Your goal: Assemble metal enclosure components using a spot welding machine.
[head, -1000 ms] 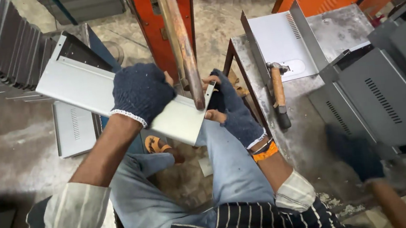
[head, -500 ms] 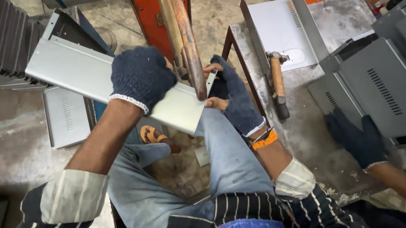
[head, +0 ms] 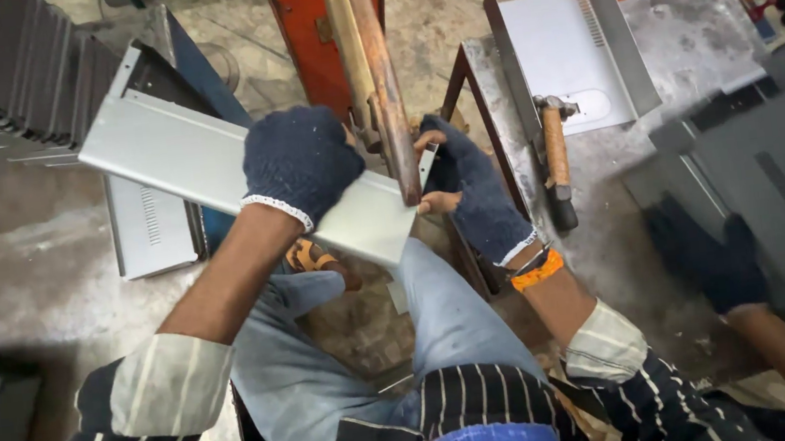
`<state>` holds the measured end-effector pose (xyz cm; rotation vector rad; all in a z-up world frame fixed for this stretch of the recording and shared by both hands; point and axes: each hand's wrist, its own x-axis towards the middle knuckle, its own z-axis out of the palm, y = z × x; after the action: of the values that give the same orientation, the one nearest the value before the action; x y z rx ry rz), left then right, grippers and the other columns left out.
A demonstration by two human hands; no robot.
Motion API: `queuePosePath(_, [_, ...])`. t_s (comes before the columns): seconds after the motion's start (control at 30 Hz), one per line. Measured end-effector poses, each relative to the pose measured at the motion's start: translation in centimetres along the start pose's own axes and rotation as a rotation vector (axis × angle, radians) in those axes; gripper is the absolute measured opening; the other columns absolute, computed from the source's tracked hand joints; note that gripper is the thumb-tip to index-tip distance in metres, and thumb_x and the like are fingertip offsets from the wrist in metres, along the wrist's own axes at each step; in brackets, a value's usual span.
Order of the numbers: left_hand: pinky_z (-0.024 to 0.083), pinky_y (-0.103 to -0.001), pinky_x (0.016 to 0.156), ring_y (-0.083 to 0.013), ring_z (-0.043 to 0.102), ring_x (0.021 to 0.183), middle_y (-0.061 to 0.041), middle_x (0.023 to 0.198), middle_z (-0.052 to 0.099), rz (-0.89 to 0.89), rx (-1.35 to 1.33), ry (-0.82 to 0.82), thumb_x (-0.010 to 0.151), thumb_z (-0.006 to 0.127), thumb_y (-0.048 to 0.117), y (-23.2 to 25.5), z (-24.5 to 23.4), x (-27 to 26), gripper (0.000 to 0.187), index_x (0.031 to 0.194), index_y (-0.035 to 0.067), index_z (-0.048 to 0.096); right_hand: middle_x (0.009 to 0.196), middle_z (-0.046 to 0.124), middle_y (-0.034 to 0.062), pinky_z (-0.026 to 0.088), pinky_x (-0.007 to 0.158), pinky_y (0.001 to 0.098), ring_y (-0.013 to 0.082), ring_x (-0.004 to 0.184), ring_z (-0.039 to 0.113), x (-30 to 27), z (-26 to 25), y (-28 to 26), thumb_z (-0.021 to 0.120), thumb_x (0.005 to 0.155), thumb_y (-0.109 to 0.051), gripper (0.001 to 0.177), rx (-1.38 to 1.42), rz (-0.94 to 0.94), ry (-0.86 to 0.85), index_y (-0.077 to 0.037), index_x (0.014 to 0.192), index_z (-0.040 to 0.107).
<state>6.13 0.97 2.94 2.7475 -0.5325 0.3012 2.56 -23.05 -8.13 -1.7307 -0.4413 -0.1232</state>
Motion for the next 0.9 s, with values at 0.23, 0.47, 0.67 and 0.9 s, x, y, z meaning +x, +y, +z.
queuePosePath(0.23, [0.055,-0.050,0.068,-0.0383,0.071,0.072,-0.018,0.076,0.072,-0.025,0.069,-0.012,0.076,0.075,0.033,0.1,-0.3,1.8,0.020,0.075,0.014,0.079,0.150,0.049,0.0030,0.032,0.122,0.0326,0.0161,0.140,0.044,0.6,-0.1,-2.1,0.087,0.078,-0.005,0.075,0.197,-0.036,-0.011,-0.001,0.143,0.050])
queuePosePath(0.47, [0.056,-0.050,0.071,-0.0399,0.071,0.074,-0.021,0.077,0.071,-0.035,0.050,-0.038,0.075,0.075,0.034,-0.4,0.9,4.8,0.025,0.074,0.009,0.078,0.123,0.053,0.0031,0.047,0.104,0.0285,0.0121,0.117,0.054,2.7,-1.3,-1.2,0.077,0.097,-0.005,0.046,0.620,0.133,-0.035,-0.003,0.136,0.050])
queuePosePath(0.67, [0.056,-0.051,0.070,-0.0401,0.070,0.075,-0.020,0.078,0.072,-0.036,0.021,-0.022,0.073,0.075,0.034,-0.4,1.4,5.3,0.025,0.075,0.009,0.078,0.127,0.054,0.0005,0.044,0.108,0.0264,0.0108,0.123,0.053,2.9,-1.3,-0.4,0.075,0.095,-0.006,0.051,0.693,0.063,-0.023,-0.009,0.140,0.051])
queuePosePath(0.9, [0.056,-0.051,0.070,-0.0390,0.071,0.075,-0.019,0.077,0.072,-0.059,0.016,-0.076,0.071,0.074,0.032,-0.4,2.4,5.7,0.022,0.075,0.010,0.078,0.121,0.057,-0.0023,0.045,0.104,0.0269,0.0104,0.118,0.054,3.6,-0.7,-2.0,0.078,0.088,-0.011,0.050,0.722,0.157,0.019,-0.011,0.131,0.052])
